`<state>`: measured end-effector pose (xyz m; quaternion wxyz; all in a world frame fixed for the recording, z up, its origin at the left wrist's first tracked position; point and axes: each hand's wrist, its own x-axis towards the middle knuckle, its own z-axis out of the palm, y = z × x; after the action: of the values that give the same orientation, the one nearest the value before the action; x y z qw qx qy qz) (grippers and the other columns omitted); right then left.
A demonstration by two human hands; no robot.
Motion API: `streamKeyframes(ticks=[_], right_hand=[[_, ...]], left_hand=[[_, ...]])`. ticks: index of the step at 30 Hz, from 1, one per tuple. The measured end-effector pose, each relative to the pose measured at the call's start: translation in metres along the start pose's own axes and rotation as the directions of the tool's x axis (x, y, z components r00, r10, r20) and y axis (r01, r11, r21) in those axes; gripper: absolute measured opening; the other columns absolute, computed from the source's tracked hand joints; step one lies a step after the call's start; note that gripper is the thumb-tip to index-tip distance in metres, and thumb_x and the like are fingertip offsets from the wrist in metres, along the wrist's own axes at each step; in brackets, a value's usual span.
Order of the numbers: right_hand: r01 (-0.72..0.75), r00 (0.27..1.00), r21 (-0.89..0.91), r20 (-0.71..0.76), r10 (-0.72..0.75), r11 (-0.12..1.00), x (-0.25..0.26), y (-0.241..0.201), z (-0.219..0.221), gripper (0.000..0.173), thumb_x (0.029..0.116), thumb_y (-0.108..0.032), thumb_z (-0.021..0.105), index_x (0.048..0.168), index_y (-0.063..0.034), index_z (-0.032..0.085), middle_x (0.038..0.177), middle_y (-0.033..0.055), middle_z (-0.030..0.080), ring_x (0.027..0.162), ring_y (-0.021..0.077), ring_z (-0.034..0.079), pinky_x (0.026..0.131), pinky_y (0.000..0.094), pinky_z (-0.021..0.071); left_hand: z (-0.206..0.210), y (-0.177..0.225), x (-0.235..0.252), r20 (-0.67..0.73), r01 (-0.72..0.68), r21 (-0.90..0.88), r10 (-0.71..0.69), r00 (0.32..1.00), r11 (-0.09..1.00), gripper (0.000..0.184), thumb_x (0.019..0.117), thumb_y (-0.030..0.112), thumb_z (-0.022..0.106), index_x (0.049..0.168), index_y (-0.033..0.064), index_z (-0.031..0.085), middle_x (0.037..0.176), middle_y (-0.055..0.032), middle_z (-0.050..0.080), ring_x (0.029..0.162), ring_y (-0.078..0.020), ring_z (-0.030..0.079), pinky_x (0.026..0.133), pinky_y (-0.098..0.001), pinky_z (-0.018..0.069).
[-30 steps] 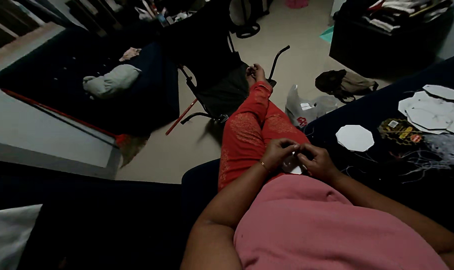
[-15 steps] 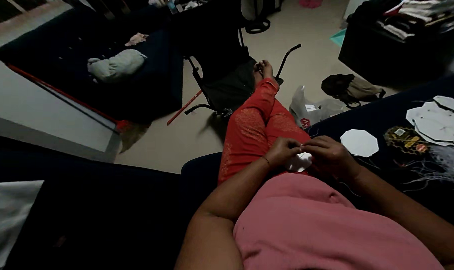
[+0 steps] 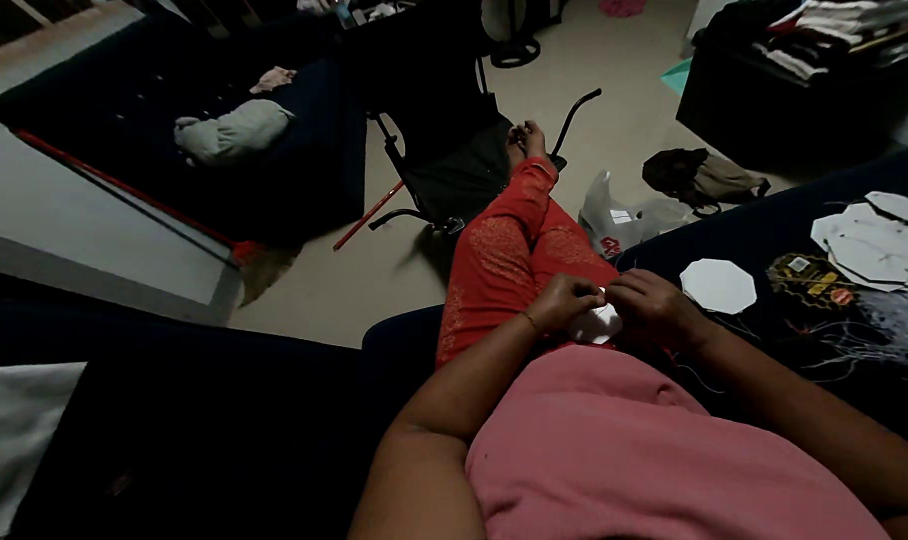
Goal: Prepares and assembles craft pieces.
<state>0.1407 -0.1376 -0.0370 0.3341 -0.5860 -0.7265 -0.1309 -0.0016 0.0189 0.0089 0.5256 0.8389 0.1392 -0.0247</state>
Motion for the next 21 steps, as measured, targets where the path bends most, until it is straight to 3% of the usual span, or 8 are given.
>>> streamKeyframes(ticks=[4,8,10,13,15,18,21], right_hand=[[-0.101,0.995,0.129,-0.006,0.103,0.986,-0.001,0.002,0.005,0.011,0.0907,-0.006,0.06,0.092,0.0006,0.068,0.092,0.0165,0.07,0.09,0.0303,0.07,0.081,0.0435,0.0586],[-0.191,0.98,0.204,-0.019,0.199,0.96,-0.003,0.002,0.007,0.018,0.0944,-0.01,0.056,0.095,0.0025,0.069,0.09,0.0155,0.069,0.084,0.0246,0.068,0.077,0.038,0.0583],[-0.296,0.948,0.27,-0.039,0.317,0.916,-0.003,-0.001,0.007,0.021,0.0962,-0.012,0.055,0.096,0.0031,0.069,0.089,0.0148,0.068,0.078,0.0195,0.066,0.072,0.0339,0.0573],[-0.502,0.835,0.445,0.024,0.55,0.742,0.0,-0.006,0.004,0.02,0.098,-0.012,0.054,0.101,0.0045,0.066,0.088,0.0117,0.066,0.07,0.012,0.064,0.065,0.0299,0.0576],[-0.567,0.783,0.496,0.075,0.618,0.658,-0.003,-0.007,0.007,0.019,0.0988,-0.011,0.055,0.104,0.0051,0.064,0.088,0.012,0.067,0.069,0.0141,0.067,0.065,0.0331,0.0606],[-0.596,0.751,0.506,0.077,0.656,0.623,-0.008,-0.007,0.013,0.019,0.0983,-0.01,0.055,0.104,0.0051,0.064,0.087,0.011,0.068,0.07,0.0142,0.068,0.067,0.0333,0.0611],[-0.623,0.724,0.501,0.081,0.685,0.6,-0.008,-0.009,0.015,0.019,0.099,-0.01,0.054,0.105,0.0055,0.063,0.088,0.0112,0.068,0.07,0.0148,0.07,0.067,0.0335,0.0623]], left_hand=[[0.001,-0.002,0.002,0.006,-0.01,-0.012,0.01,1.0,1.0,0.023,0.1014,0.014,0.061,0.107,-0.0073,0.068,0.093,-0.0096,0.067,0.08,-0.0072,0.061,0.08,-0.0253,0.0525],[0.001,-0.006,0.003,0.011,-0.061,-0.015,0.061,0.998,0.998,0.021,0.1008,0.013,0.062,0.105,-0.0069,0.068,0.091,-0.0089,0.067,0.081,-0.0064,0.06,0.08,-0.0254,0.0519],[0.002,-0.009,0.004,0.017,-0.081,-0.06,0.083,0.996,0.995,0.022,0.1011,0.012,0.06,0.106,-0.008,0.067,0.094,-0.0095,0.067,0.083,-0.007,0.061,0.082,-0.0262,0.0522],[0.006,-0.012,0.004,-0.043,-0.07,-0.329,0.059,0.997,0.942,0.018,0.1021,0.008,0.056,0.107,-0.0083,0.064,0.099,-0.0071,0.067,0.086,-0.0059,0.063,0.081,-0.0254,0.0548],[0.007,-0.015,0.004,-0.081,-0.066,-0.485,0.03,0.996,0.872,0.016,0.1023,0.006,0.053,0.105,-0.0069,0.063,0.1,-0.0062,0.069,0.087,-0.0071,0.065,0.081,-0.0268,0.0553],[0.006,-0.019,0.004,-0.051,-0.009,-0.558,-0.024,0.998,0.83,0.016,0.1041,0.006,0.046,0.102,-0.003,0.059,0.087,-0.0035,0.068,0.08,-0.0091,0.066,0.077,-0.0277,0.0562],[0.006,-0.015,0.003,-0.042,0.063,-0.474,-0.095,0.995,0.878,0.015,0.1039,0.007,0.051,0.101,-0.0037,0.062,0.078,0.0007,0.059,0.068,-0.0048,0.057,0.067,-0.0229,0.0509]])
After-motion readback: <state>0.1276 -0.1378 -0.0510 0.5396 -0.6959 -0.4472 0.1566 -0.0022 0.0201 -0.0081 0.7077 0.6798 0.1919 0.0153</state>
